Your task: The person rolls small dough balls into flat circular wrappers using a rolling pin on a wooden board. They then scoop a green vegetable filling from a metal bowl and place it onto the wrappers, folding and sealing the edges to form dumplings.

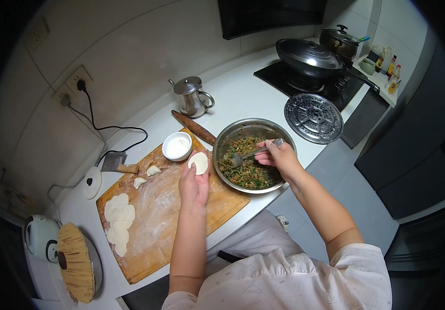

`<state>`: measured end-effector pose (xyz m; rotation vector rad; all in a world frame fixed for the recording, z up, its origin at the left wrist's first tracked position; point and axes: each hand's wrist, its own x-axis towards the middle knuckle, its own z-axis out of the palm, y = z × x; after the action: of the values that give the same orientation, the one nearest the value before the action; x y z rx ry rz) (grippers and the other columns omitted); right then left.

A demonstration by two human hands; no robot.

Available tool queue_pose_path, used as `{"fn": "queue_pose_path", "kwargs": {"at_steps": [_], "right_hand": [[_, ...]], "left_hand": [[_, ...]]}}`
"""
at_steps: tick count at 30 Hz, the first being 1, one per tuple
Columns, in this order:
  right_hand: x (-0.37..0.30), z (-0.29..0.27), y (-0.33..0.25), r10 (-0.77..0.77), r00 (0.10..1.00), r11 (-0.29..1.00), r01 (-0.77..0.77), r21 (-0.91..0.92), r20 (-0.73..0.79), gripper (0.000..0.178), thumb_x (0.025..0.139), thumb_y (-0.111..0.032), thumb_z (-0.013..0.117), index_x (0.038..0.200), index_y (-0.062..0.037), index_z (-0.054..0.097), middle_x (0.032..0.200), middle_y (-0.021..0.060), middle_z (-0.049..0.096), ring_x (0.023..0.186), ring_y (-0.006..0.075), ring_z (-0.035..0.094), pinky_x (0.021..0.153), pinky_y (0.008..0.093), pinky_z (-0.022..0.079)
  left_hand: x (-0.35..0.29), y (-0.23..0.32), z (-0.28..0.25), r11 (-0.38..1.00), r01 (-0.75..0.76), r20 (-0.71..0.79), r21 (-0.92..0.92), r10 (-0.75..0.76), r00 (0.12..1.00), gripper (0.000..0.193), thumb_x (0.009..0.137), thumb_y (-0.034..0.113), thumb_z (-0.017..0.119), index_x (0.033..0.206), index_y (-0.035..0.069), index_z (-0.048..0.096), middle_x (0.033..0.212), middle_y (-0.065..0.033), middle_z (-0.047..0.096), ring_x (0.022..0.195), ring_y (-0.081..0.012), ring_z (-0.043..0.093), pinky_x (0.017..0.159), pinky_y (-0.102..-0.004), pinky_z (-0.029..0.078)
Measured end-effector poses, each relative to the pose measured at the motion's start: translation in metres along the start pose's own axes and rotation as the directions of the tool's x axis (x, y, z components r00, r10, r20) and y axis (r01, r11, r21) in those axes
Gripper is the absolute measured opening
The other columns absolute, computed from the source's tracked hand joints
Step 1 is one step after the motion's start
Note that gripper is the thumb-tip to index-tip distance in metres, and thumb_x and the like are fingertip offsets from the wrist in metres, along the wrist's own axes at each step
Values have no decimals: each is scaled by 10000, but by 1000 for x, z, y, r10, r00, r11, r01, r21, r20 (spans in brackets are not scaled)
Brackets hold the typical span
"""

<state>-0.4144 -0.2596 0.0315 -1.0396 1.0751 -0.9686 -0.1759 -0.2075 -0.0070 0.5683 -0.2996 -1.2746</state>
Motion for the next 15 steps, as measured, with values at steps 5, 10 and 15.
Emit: {"fn": "queue_pose_path", "kwargs": {"at_steps": [5,10,15], "right_hand": [[-15,-3,1,-183,983,975,182,-126,6,288,997,-183,425,1044,36,606,888,103,653,781,130,648,702,234,546],[-30,0,6,-290,957,938,287,-193,17,263,990,-155,439,1024,37,615,849,86,654,770,131,647,697,246,540],[-40,10,8,-332,940,900,341,-270,82,247,983,-133,441,998,37,621,818,89,652,752,140,648,694,259,540]], "left_hand": [[0,1,-1,1000,-7,-65,1,7,998,348,992,58,320,1315,-63,366,1296,-248,473,1187,-338,508,969,-390,488],[2,-5,-6,1000,17,-46,-18,-17,999,340,997,72,322,1304,-64,374,1294,-254,473,1171,-339,519,968,-386,488],[1,-5,-6,999,34,-7,-38,-35,999,343,996,72,320,1308,-63,368,1295,-264,467,1161,-343,524,975,-392,482]]}}
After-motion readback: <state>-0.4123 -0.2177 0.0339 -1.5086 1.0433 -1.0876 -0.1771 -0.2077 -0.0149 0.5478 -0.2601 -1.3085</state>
